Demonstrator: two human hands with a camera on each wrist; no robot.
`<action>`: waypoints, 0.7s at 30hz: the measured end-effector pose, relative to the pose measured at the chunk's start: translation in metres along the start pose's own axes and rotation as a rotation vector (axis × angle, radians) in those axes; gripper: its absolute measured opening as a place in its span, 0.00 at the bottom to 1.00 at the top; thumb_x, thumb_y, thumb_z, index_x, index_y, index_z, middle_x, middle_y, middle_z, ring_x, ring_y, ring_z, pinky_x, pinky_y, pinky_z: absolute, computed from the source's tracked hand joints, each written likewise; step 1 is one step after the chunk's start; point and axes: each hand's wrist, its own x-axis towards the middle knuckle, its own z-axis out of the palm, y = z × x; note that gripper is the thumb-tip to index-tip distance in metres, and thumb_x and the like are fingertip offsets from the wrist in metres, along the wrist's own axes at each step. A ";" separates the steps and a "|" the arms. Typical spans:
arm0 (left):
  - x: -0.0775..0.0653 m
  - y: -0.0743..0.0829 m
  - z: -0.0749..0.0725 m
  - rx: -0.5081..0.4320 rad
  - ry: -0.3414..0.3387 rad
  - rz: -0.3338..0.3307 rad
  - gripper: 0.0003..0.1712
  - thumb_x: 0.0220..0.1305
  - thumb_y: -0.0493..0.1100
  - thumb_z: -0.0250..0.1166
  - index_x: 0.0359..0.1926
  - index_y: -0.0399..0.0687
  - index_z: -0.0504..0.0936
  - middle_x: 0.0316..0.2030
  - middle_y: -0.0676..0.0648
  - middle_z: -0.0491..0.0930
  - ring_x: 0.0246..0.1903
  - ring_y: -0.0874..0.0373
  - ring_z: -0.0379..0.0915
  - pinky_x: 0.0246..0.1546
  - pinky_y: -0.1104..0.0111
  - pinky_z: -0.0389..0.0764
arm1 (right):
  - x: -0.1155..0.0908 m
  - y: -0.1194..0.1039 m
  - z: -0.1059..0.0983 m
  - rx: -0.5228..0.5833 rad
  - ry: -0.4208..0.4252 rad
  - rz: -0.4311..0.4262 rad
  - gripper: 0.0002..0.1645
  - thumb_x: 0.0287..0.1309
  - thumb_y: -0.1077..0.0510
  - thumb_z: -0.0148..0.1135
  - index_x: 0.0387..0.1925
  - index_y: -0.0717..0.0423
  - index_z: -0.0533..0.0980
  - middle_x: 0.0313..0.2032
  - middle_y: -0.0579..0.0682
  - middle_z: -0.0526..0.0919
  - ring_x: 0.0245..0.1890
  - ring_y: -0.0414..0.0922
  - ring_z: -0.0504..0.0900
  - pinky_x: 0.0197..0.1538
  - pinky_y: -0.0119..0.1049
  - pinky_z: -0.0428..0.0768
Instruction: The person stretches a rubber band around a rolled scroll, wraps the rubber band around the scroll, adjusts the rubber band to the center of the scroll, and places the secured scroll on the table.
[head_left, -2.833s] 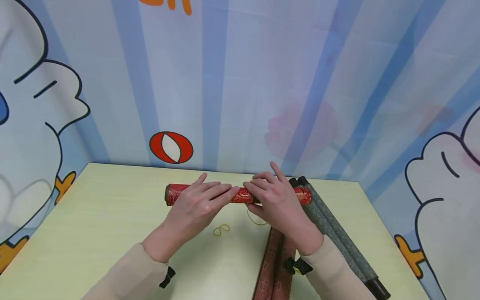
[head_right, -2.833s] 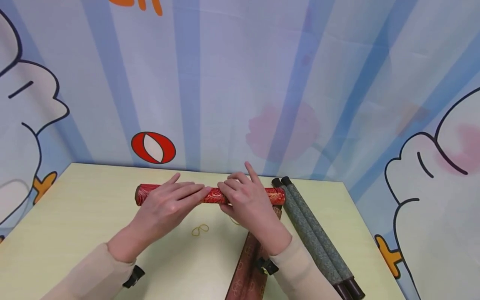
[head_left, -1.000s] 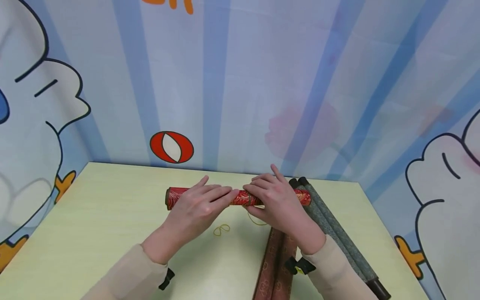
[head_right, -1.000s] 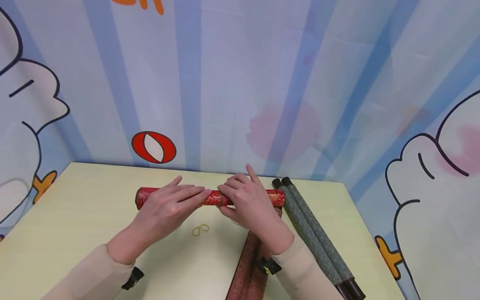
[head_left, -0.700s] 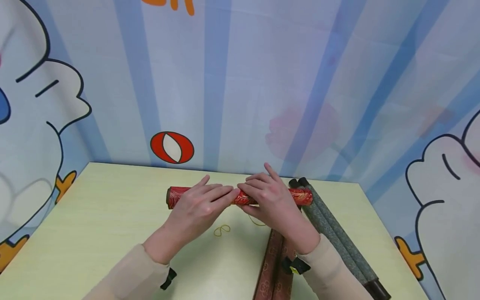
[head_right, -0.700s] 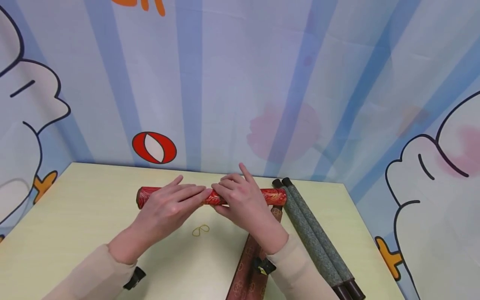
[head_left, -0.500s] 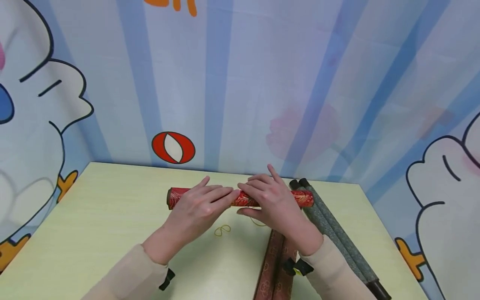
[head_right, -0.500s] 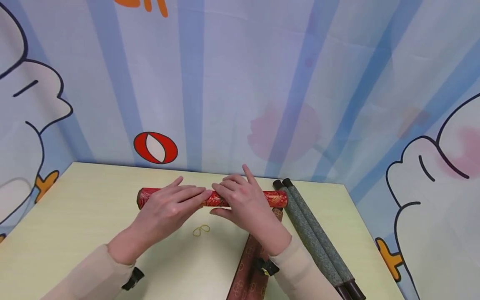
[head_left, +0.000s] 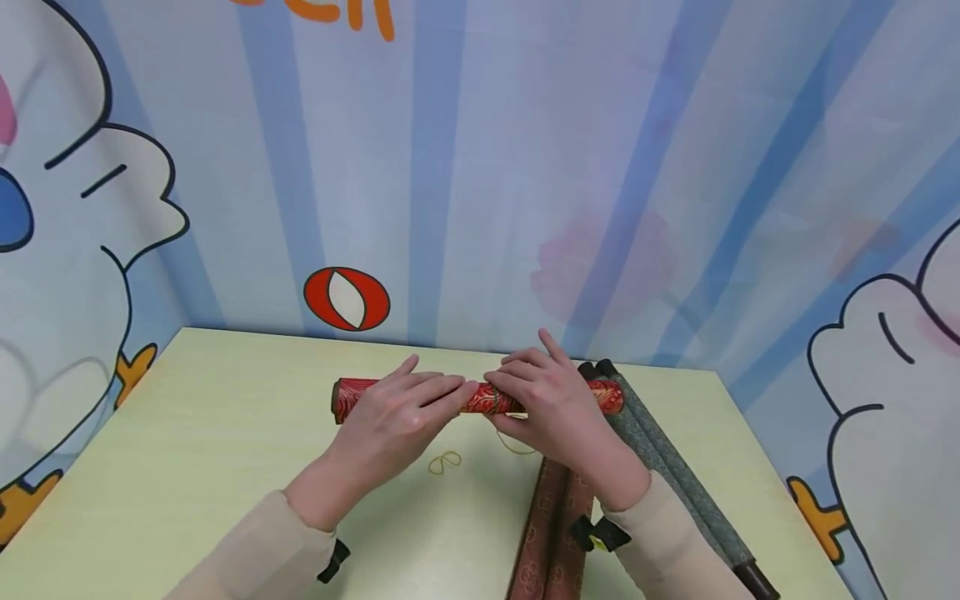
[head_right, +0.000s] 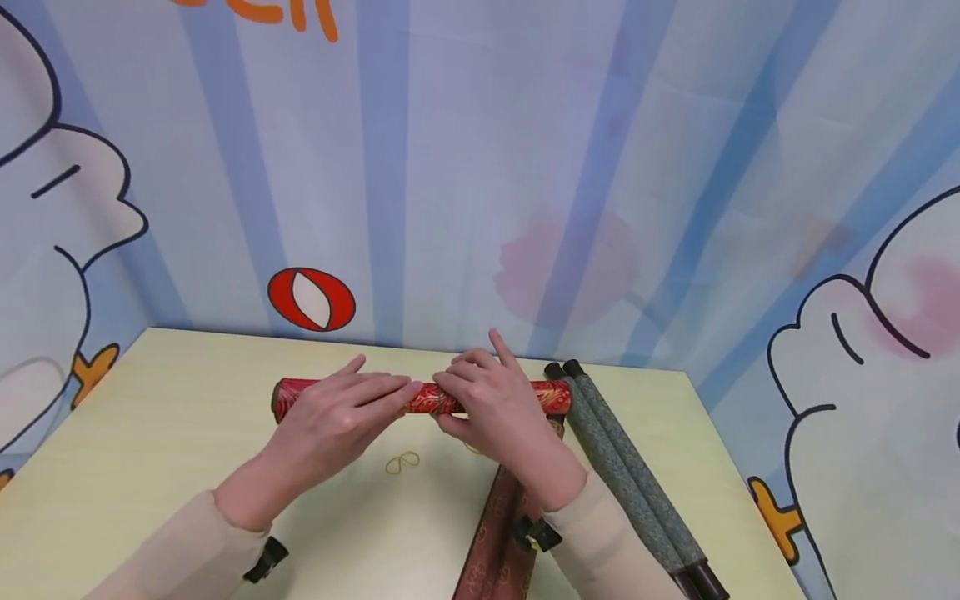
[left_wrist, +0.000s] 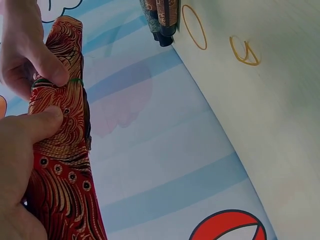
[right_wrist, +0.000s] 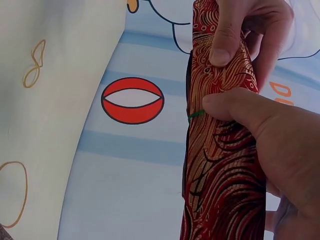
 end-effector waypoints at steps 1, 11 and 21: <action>0.000 0.000 0.000 0.000 0.001 -0.004 0.26 0.54 0.36 0.84 0.56 0.48 0.91 0.49 0.48 0.91 0.46 0.53 0.89 0.58 0.45 0.85 | 0.001 -0.001 0.001 0.004 0.006 -0.001 0.29 0.49 0.48 0.88 0.52 0.53 0.89 0.45 0.49 0.91 0.54 0.50 0.85 0.76 0.65 0.67; -0.003 0.000 0.007 -0.001 0.004 -0.002 0.29 0.51 0.36 0.86 0.56 0.47 0.91 0.48 0.48 0.91 0.46 0.53 0.89 0.57 0.45 0.86 | 0.008 -0.004 0.008 0.027 0.000 -0.022 0.28 0.49 0.46 0.88 0.51 0.52 0.90 0.44 0.47 0.92 0.53 0.48 0.86 0.77 0.64 0.66; -0.004 -0.002 0.007 -0.011 -0.021 -0.017 0.28 0.52 0.37 0.86 0.56 0.48 0.91 0.49 0.49 0.91 0.46 0.54 0.89 0.58 0.45 0.85 | 0.003 -0.002 0.007 0.001 -0.013 0.027 0.38 0.47 0.36 0.86 0.56 0.52 0.88 0.48 0.49 0.92 0.56 0.50 0.86 0.77 0.65 0.65</action>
